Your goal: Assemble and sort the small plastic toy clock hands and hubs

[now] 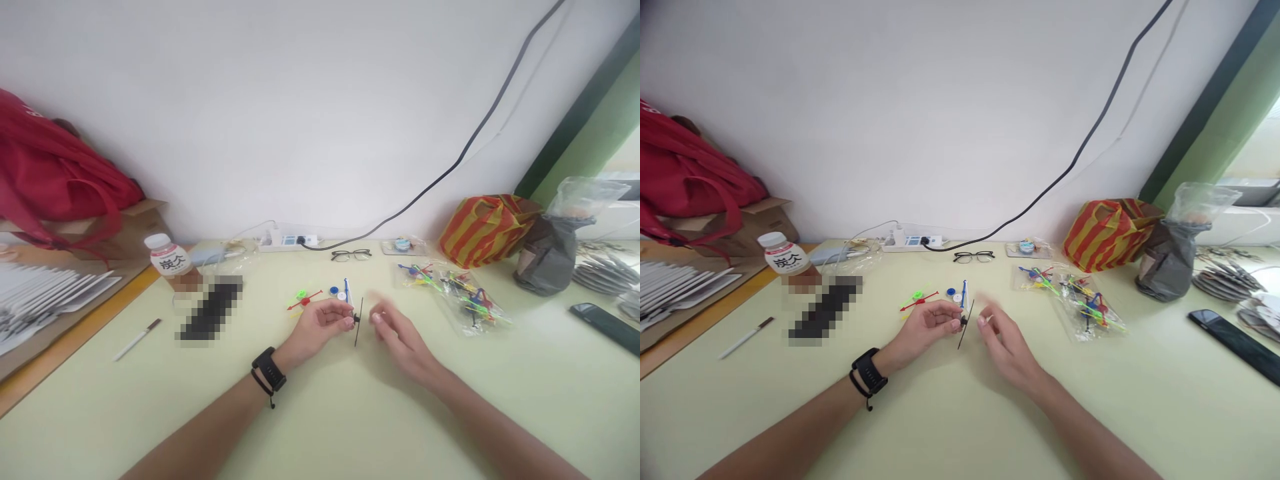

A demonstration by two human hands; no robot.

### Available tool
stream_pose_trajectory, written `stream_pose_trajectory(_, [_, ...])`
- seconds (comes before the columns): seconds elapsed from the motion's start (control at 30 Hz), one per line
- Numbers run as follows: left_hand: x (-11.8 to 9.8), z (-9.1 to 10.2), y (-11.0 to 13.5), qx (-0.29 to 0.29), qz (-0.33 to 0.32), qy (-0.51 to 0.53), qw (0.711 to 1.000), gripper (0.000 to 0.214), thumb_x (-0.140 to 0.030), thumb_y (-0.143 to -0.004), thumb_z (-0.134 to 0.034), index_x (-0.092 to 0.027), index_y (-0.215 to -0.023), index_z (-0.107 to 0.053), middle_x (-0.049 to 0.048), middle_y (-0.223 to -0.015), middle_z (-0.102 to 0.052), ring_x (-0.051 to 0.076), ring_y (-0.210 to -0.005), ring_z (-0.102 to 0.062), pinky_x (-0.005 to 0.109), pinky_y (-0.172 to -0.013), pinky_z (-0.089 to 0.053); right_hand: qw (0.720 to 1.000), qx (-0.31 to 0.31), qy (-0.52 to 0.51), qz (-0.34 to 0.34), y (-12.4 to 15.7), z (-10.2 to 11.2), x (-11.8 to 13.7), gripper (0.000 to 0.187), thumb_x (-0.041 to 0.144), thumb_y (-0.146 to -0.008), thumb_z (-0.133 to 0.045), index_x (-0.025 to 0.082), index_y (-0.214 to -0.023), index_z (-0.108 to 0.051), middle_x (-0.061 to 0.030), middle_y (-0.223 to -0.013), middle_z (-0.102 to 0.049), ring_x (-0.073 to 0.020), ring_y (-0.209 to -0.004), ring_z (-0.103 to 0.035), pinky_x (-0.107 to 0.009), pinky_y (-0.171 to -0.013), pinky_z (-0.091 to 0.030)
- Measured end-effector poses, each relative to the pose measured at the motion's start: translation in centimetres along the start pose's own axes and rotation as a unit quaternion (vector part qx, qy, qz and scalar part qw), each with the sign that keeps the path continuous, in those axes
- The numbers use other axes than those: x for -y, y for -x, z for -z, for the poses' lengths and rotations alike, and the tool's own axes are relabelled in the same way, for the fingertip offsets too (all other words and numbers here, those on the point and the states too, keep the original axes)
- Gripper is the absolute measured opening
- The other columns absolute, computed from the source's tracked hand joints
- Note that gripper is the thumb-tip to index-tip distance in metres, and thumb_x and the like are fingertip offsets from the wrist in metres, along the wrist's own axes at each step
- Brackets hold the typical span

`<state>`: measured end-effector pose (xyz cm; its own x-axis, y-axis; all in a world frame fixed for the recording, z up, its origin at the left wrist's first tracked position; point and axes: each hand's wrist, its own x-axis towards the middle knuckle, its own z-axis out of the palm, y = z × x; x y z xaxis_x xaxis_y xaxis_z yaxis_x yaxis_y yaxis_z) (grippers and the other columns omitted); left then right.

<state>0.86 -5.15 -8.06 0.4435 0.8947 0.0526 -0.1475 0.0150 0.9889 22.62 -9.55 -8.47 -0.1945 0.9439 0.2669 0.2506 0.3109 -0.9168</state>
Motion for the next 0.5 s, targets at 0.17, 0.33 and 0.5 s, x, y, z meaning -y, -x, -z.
stream_pose_trajectory(0.17, [0.0, -0.2, -0.1, -0.01, -0.007, 0.006, 1.0, 0.031, -0.032, -0.078, -0.088, -0.015, -0.101, -0.075, 0.0063, -0.096, -0.074, 0.018, -0.089, -0.072, 0.034, -0.089, -0.059, 0.999, 0.04, -0.02, -0.02, -0.4, 0.5, 0.3, 0.065, 0.053, -0.107, -0.03, 0.022, -0.051, -0.034, 0.0023, -0.055, -0.036, -0.014, -0.055, -0.04, -0.031, -0.06, -0.036])
stream_pose_trajectory(0.33, [0.1, 0.3, -0.3, -0.042, -0.029, 0.04, 0.998, 0.03, -0.03, -0.081, -0.086, -0.017, -0.106, -0.075, 0.0062, -0.099, -0.074, 0.019, -0.088, -0.073, 0.034, -0.088, -0.06, 0.993, 0.052, 0.102, 0.007, -0.3, 0.2, -0.1, 0.036, 0.04, -0.104, -0.046, 0.021, -0.075, -0.057, -0.0003, -0.072, -0.056, -0.0166, -0.068, -0.052, -0.029, -0.065, -0.041])
stream_pose_trajectory(0.5, [-0.5, 1.7, -0.9, -0.135, 0.004, 0.231, 0.964, 0.025, -0.02, -0.085, -0.082, -0.017, -0.109, -0.075, 0.0073, -0.106, -0.077, 0.014, -0.092, -0.074, 0.024, -0.092, -0.057, 0.969, 0.071, 0.216, 0.092, 0.1, -0.2, -0.7, 0.014, 0.02, -0.096, -0.055, 0.023, -0.106, -0.064, -0.0074, -0.106, -0.067, -0.0246, -0.105, -0.06, -0.04, -0.093, -0.05])
